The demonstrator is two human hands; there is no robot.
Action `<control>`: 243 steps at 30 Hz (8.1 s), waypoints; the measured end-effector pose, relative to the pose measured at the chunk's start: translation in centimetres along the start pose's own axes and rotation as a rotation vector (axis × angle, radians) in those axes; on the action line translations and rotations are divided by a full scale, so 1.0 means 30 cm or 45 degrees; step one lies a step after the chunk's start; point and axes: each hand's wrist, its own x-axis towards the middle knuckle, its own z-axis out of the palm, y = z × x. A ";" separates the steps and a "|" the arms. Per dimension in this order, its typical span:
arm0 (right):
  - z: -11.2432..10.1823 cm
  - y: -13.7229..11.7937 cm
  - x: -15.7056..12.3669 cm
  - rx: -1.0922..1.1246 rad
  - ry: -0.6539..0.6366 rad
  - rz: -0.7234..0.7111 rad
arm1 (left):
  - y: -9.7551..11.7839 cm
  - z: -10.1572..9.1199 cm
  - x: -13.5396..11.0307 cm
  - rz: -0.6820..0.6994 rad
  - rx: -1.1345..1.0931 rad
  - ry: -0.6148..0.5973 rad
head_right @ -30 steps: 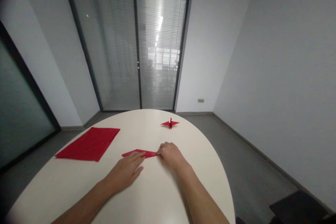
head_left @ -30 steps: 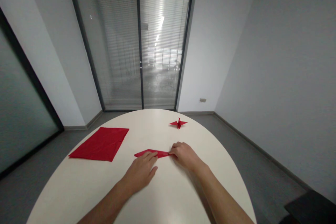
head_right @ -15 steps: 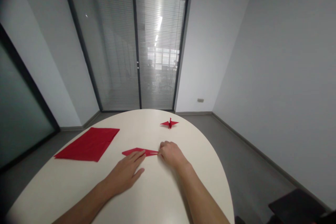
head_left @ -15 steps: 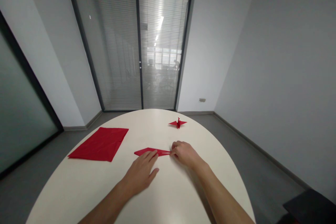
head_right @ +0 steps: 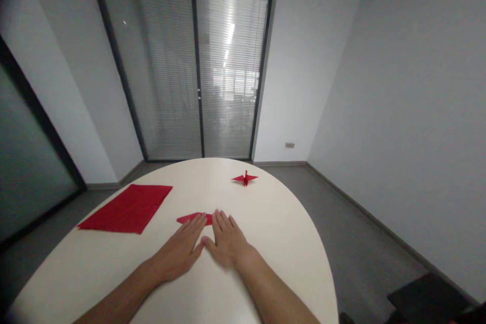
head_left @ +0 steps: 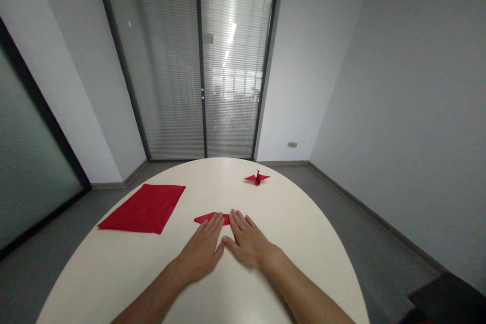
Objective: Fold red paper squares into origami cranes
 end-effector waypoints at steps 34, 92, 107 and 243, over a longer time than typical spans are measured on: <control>-0.005 0.061 0.014 -0.066 0.180 -0.181 | 0.102 -0.105 -0.008 -0.173 0.302 0.063; -0.069 0.155 0.020 0.178 0.386 -0.430 | -0.009 -0.071 0.041 -0.043 -0.443 0.330; -0.015 0.156 0.079 0.413 0.471 -0.321 | -0.006 -0.058 0.063 -0.202 -0.434 0.349; -0.105 0.077 0.015 0.847 0.582 -0.423 | 0.066 -0.125 0.035 -0.079 -0.628 0.739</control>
